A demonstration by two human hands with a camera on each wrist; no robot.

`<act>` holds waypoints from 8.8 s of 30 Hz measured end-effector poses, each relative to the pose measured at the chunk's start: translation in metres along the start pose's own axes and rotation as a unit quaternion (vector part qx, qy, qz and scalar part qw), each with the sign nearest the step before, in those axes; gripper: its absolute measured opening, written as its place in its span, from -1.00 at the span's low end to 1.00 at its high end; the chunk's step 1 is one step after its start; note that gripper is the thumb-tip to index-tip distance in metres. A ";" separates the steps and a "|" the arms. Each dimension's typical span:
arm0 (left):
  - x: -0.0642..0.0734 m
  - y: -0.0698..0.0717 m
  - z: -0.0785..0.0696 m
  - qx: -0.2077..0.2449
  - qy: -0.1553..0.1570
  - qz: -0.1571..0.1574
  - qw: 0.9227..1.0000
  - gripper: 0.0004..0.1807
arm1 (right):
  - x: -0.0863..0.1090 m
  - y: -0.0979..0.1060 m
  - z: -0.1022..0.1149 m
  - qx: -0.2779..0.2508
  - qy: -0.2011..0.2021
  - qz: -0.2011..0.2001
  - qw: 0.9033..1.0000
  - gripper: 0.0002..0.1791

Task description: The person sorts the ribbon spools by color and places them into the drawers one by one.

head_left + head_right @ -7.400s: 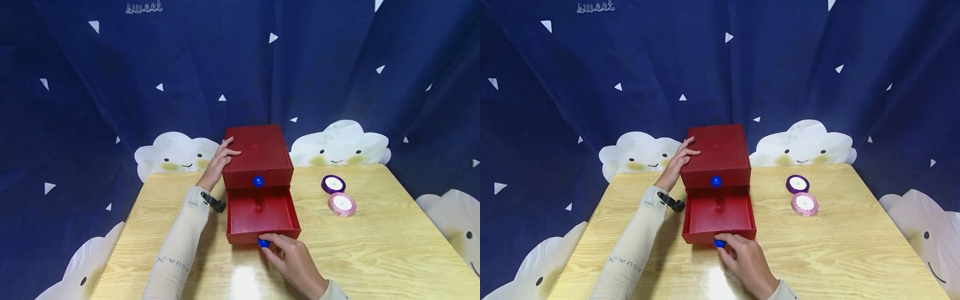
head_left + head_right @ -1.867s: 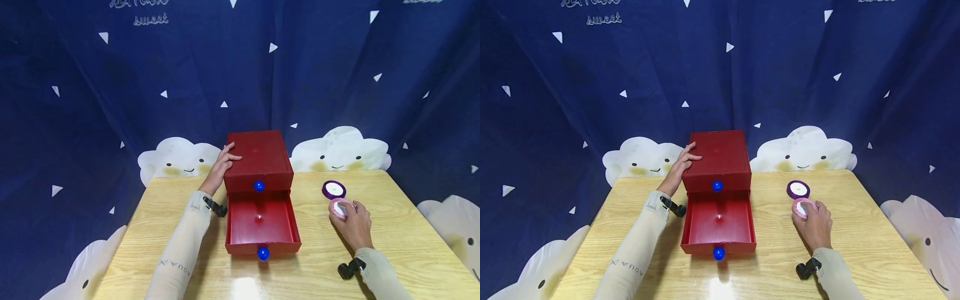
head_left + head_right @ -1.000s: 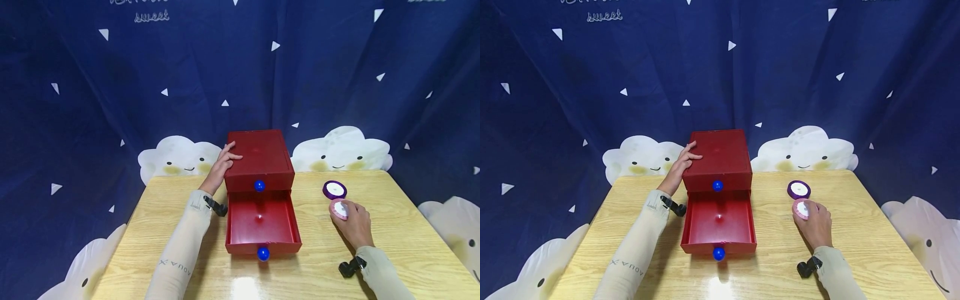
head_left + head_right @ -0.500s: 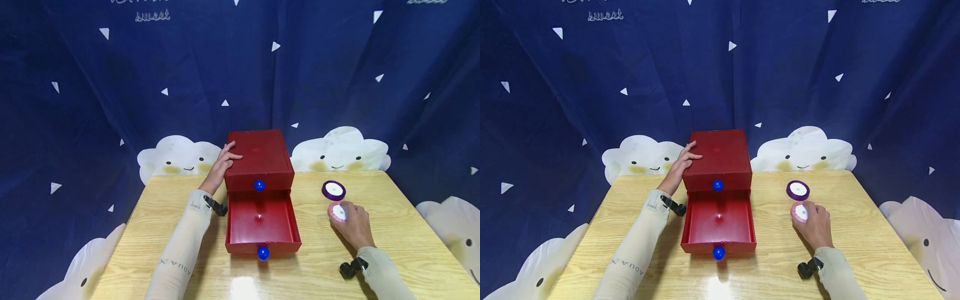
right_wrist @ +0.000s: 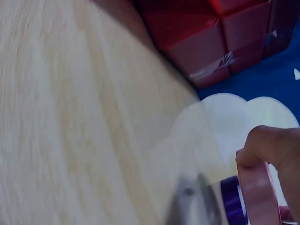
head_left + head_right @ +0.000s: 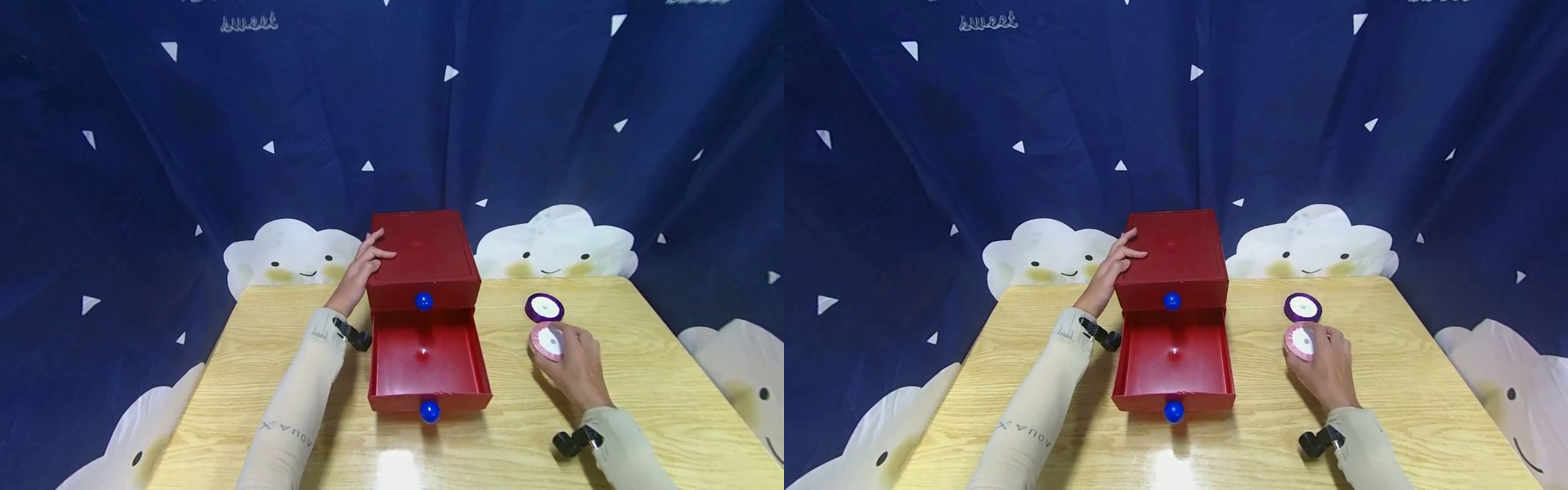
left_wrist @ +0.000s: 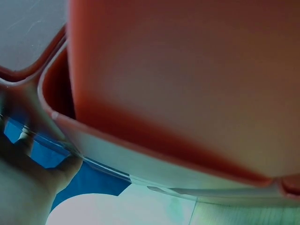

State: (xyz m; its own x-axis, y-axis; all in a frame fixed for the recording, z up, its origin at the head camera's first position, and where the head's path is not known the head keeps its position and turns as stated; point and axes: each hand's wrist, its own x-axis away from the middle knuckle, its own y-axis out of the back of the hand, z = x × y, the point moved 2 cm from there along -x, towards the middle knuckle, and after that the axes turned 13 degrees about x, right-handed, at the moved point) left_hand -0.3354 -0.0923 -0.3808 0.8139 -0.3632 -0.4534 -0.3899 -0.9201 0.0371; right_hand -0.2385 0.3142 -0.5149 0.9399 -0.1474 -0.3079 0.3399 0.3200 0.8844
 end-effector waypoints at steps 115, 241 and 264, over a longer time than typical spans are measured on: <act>0.003 0.002 0.006 0.011 -0.007 -0.002 1.000 -0.59 | 0.006 0.017 0.206 0.024 0.376 0.158 0.913 -0.28; -0.002 0.002 -0.001 0.000 0.001 0.004 1.000 -0.59 | 0.112 0.021 0.181 -0.220 0.210 0.173 0.937 -0.67; 0.000 0.003 0.000 -0.004 0.007 0.017 1.000 -0.59 | 0.094 0.017 0.186 -0.209 0.201 0.116 0.950 -0.66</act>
State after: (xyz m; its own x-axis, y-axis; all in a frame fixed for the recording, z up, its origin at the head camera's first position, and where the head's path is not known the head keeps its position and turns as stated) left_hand -0.3362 -0.0951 -0.3811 0.8062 -0.3967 -0.4390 -0.4144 -0.9082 0.0596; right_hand -0.1506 0.1316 -0.4636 0.8987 0.3148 -0.3053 0.0267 0.6556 0.7546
